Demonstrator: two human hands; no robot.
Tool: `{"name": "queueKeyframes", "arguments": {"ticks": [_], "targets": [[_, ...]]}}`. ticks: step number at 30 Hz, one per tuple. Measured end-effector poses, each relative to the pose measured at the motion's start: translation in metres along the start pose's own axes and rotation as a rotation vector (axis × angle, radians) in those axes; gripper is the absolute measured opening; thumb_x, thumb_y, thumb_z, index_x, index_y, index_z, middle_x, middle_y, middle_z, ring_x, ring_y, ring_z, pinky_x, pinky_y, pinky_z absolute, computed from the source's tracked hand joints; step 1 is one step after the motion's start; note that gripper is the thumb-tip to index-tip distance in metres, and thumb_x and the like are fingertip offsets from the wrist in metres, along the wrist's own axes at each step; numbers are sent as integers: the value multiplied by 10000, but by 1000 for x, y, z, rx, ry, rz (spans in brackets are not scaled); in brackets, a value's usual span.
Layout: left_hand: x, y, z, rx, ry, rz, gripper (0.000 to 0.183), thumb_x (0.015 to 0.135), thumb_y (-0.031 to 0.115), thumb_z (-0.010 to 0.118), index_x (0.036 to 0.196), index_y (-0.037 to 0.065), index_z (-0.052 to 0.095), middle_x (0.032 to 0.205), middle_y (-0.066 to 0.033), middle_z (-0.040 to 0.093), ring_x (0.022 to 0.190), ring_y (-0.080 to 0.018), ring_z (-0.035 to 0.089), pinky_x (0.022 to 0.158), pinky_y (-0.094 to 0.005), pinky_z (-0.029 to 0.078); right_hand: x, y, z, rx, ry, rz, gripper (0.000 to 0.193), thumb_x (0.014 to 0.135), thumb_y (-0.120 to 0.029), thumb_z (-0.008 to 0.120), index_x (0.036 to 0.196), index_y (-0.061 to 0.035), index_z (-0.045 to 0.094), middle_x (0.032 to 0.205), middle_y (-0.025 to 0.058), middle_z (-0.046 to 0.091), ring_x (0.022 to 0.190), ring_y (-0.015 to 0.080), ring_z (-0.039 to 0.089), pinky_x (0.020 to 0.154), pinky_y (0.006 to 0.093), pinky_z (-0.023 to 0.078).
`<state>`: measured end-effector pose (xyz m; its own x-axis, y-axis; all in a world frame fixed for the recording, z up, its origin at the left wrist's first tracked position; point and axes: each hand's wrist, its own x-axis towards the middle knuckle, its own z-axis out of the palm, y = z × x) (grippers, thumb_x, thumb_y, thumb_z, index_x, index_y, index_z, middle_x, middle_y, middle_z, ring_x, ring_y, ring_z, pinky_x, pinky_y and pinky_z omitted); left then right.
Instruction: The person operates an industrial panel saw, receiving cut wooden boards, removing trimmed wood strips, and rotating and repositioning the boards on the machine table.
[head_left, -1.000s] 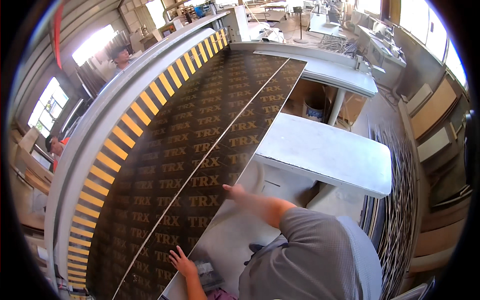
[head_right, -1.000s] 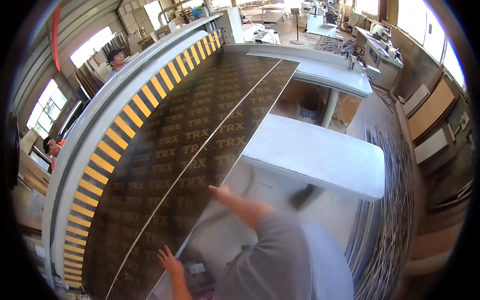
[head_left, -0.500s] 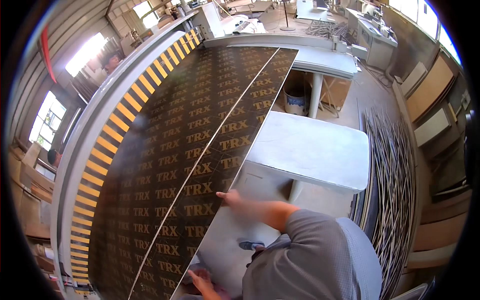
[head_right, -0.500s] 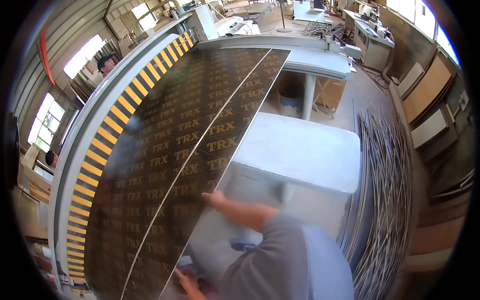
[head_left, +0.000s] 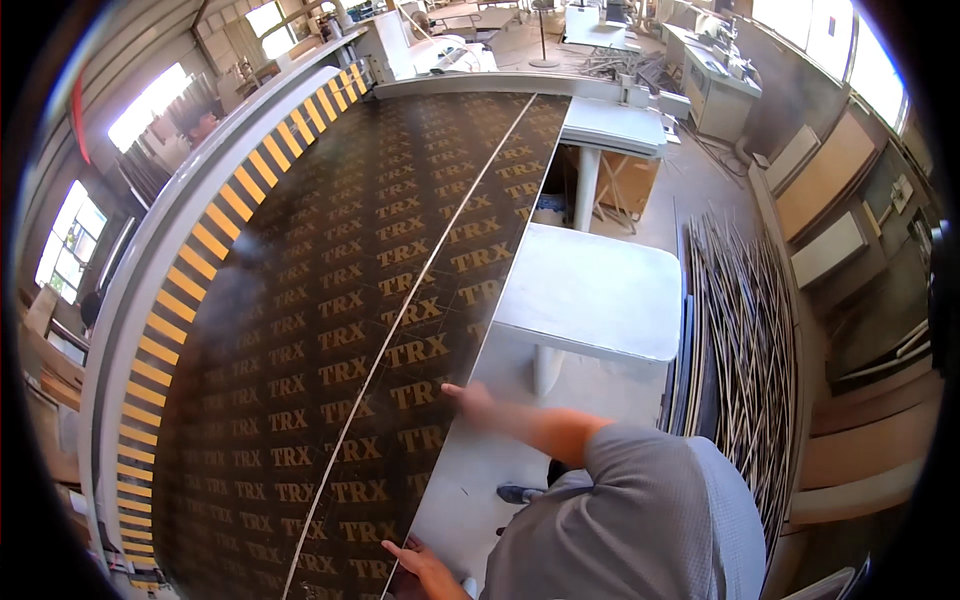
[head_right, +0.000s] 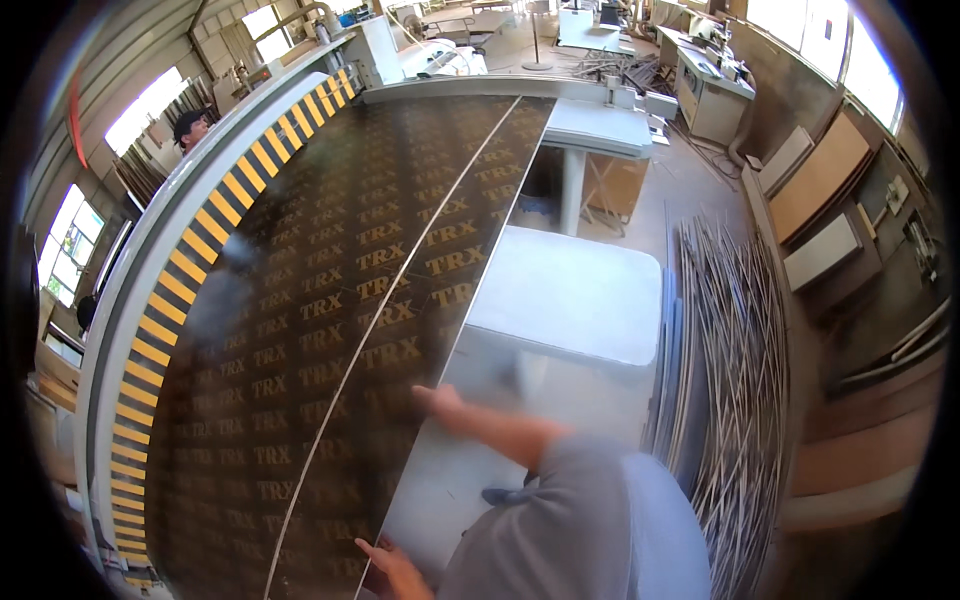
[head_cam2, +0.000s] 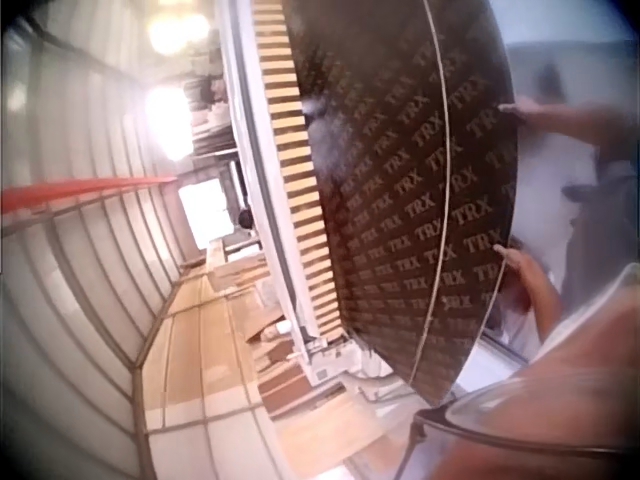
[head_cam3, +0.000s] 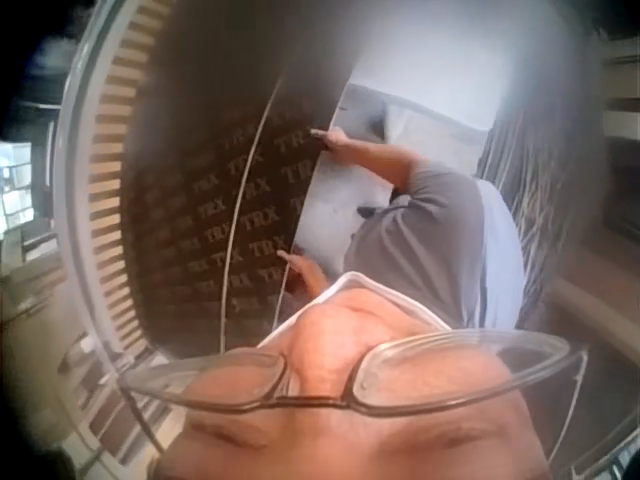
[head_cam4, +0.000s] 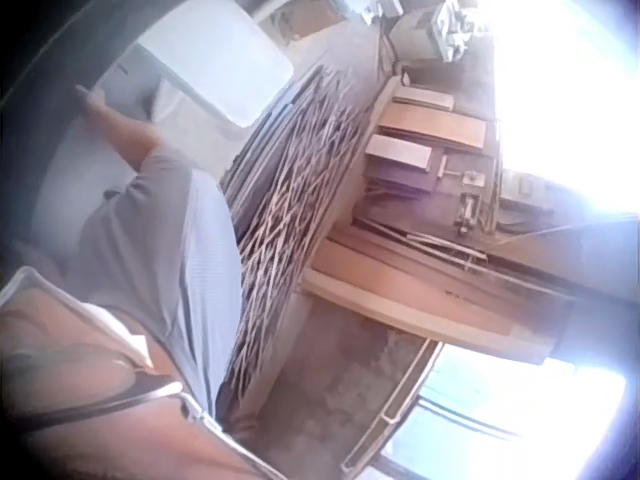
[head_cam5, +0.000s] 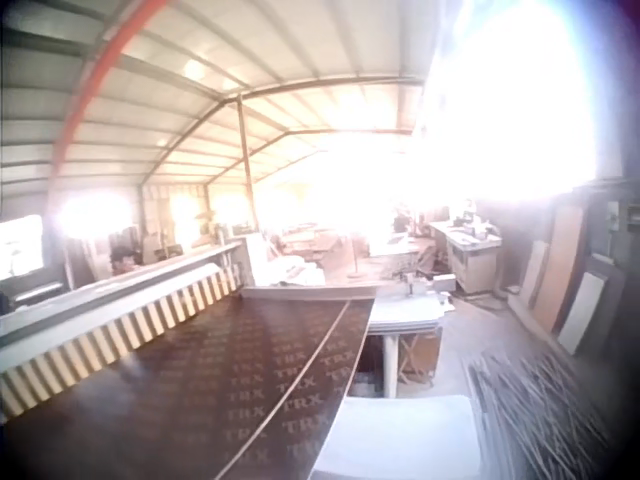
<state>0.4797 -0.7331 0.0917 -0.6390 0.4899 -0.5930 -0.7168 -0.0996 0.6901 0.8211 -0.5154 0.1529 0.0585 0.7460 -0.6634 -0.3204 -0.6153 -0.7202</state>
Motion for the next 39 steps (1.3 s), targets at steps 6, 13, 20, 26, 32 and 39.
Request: {"name": "queueKeyframes", "arguments": {"ticks": [6,13,20,26,32,39], "targets": [[-50,-37,-15,-20,11,8,614,972,392,721,1310,-96,564,1320,-201,630,1231,-308,602,1061,-358,492,-9,14,-69,-4,77,-75,604,919,-464,766,1127,100,702,1085,179,740,981,272,698,845,432,535],[-121,-63,-30,7,29,-6,705,993,339,701,1509,-42,407,1407,-196,555,1324,-297,531,1115,-380,443,-27,29,-138,-149,46,-177,609,890,-476,792,1099,91,718,998,161,747,882,257,706,767,408,549],[-109,-90,-116,418,5,209,607,982,300,714,1415,-75,513,1344,-229,601,1235,-318,603,1062,-370,483,-74,41,-158,-118,32,-93,516,896,-459,775,1112,8,745,1000,133,748,856,267,704,727,400,548],[-163,-90,-115,1065,-197,465,533,1099,122,459,1616,97,335,1425,-218,545,1259,-332,594,1036,-405,489,-64,69,-183,-19,-40,-110,602,898,-441,795,1149,98,696,1075,172,720,937,271,674,806,412,533],[-170,-80,-122,623,-162,94,941,913,-118,544,1675,154,62,1542,-265,386,1388,-329,482,1096,-404,447,-105,53,-192,-77,-8,-64,513,928,-363,778,1147,94,698,1058,159,729,923,265,690,795,403,537],[-192,-87,-121,617,-134,346,784,1021,565,576,1499,-36,416,1389,-177,545,1283,-275,524,1103,-368,428,-101,57,-190,-100,-26,-165,533,910,-421,774,1083,79,712,1035,174,735,904,261,705,790,394,552]]}}
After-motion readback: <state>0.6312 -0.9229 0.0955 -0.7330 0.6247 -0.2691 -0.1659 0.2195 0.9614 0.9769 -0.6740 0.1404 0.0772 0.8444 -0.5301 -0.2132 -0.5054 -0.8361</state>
